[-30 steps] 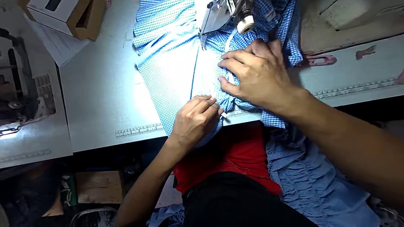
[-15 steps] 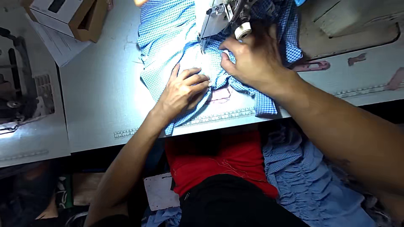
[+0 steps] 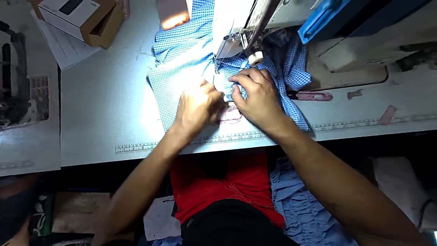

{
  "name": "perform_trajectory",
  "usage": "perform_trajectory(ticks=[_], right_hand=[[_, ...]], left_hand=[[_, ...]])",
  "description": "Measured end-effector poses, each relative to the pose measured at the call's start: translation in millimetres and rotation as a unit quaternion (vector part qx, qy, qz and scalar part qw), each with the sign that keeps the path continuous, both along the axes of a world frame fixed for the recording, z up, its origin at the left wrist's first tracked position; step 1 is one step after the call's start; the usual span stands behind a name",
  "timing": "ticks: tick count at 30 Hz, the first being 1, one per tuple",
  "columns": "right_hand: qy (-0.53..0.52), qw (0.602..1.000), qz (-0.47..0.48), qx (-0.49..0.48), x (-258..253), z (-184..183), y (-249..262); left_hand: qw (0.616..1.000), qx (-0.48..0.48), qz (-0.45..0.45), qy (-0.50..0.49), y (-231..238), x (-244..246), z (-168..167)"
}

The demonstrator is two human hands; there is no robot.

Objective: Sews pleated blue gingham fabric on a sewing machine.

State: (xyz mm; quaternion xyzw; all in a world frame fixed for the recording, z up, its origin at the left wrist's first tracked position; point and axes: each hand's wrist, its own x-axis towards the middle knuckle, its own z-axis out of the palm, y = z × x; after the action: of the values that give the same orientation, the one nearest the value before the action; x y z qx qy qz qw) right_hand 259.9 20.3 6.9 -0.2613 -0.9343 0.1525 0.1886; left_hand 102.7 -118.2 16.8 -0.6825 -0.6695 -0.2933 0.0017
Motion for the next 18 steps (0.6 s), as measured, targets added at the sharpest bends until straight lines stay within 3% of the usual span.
perform_trajectory(ticks=[3,6,18], right_hand=[[-0.001,1.0,0.005,-0.003,0.7,0.6,12.1],[-0.017,1.0,0.008,0.011,0.9,0.7,11.2],[-0.035,0.997,-0.014,0.069,-17.6,-0.4,29.2]], left_hand=[[0.998,0.042,-0.022,-0.041,-31.1,29.9,-13.0],[0.996,0.02,0.024,-0.082,-38.4,39.1,-17.0],[0.999,0.007,0.036,-0.022,7.1,-7.4,-19.7]])
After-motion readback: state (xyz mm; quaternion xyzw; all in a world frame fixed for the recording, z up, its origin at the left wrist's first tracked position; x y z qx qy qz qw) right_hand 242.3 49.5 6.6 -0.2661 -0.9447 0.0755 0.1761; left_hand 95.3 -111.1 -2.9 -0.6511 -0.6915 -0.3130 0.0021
